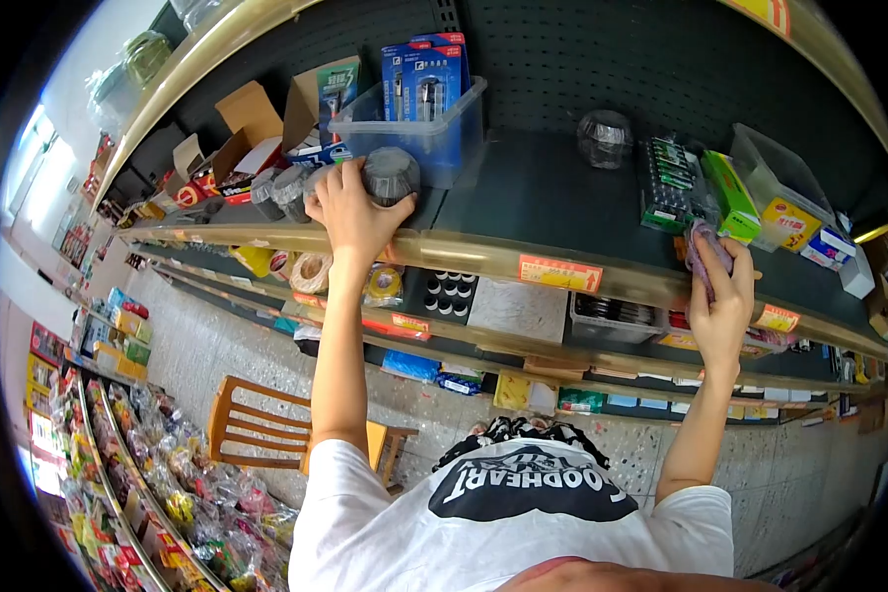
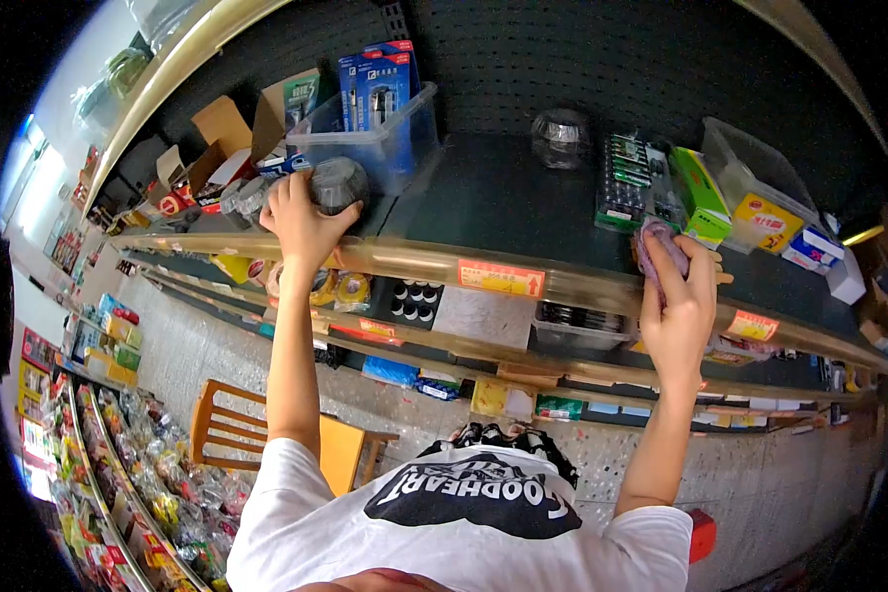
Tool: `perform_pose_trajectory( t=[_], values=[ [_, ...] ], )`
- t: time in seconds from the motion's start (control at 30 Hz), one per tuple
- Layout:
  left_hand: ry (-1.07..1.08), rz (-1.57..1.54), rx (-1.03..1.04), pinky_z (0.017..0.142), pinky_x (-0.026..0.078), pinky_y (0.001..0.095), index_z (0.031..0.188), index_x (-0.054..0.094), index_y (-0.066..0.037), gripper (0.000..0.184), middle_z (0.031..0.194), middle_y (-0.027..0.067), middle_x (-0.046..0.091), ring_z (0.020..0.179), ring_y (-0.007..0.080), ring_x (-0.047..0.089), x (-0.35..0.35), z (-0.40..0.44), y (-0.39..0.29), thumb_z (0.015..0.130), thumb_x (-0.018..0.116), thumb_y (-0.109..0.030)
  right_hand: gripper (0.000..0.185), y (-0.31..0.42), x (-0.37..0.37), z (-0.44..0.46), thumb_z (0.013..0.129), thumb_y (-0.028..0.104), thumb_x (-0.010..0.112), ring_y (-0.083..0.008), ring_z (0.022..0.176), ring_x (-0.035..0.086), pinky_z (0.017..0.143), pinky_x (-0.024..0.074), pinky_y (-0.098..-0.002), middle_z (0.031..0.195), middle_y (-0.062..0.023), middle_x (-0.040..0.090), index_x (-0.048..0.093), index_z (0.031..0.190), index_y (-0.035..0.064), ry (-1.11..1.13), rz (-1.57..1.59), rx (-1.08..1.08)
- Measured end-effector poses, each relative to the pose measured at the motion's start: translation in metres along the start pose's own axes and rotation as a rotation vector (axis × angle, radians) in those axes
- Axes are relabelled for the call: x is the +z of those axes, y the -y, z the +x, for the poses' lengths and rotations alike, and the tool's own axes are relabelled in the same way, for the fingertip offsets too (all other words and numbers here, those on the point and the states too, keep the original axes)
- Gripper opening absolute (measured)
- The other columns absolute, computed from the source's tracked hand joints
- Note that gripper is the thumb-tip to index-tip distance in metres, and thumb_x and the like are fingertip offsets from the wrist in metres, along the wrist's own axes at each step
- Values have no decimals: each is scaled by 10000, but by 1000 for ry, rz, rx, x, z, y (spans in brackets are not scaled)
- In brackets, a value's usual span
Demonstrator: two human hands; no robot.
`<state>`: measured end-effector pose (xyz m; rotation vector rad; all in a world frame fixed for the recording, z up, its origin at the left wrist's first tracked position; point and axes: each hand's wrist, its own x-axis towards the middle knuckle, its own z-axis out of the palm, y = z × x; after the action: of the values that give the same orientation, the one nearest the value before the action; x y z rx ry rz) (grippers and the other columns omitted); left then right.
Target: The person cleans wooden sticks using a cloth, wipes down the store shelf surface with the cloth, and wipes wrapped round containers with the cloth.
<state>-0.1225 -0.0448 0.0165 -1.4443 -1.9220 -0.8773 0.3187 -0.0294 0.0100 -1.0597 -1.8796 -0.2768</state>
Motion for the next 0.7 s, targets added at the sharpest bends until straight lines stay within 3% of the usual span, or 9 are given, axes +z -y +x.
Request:
perform_pose_trajectory(
  t=[0.13, 0.17, 0.27, 0.4, 0.5, 0.7],
  values=[
    [34, -217, 17, 1016, 243, 485, 1245, 553, -27, 799, 1152, 156, 645, 1109, 313, 585, -14, -1, -14, 630, 856, -438, 481, 19, -5, 13, 735, -80, 647, -385, 1054, 596, 927, 477, -419, 1168, -194, 600, 705, 1189, 66, 13, -34, -8],
    [44, -280, 44, 1021, 308, 470, 1244, 552, -15, 785, 1166, 178, 649, 1114, 312, 593, -18, -2, -21, 629, 879, -376, 478, 26, -4, 17, 730, -76, 653, -382, 1057, 599, 933, 478, -421, 1167, -193, 603, 706, 1183, 66, 17, -6, -7],
    [181, -505, 23, 1045, 267, 421, 1263, 548, -13, 821, 1145, 162, 659, 1104, 294, 584, -13, -3, -32, 602, 888, -363, 478, 43, 0, 33, 726, -72, 659, -372, 1062, 602, 937, 479, -416, 1167, -188, 606, 709, 1179, 71, 16, 71, -86],
    [347, -721, 76, 1043, 288, 395, 1238, 583, -9, 774, 1086, 152, 694, 1058, 289, 620, -2, 5, -54, 602, 886, -330, 436, 67, 20, 64, 749, -30, 683, -362, 1062, 601, 922, 489, -415, 1155, -160, 608, 714, 1168, 87, 84, 192, -188],
    [367, -643, 129, 1034, 402, 410, 1235, 605, -37, 729, 1128, 157, 701, 1106, 335, 589, -5, 9, -74, 609, 893, -274, 376, 79, 41, 89, 794, 31, 679, -348, 1064, 600, 907, 495, -403, 1143, -139, 606, 719, 1159, 111, 104, 263, -312],
    [501, -689, 103, 1060, 374, 414, 1301, 584, -36, 811, 1187, 176, 680, 1136, 356, 560, 7, 10, -79, 602, 904, -298, 382, 88, 96, 136, 833, 49, 677, -316, 1032, 632, 876, 517, -382, 1125, -137, 626, 717, 1208, 108, 360, 605, -335]
  ],
)
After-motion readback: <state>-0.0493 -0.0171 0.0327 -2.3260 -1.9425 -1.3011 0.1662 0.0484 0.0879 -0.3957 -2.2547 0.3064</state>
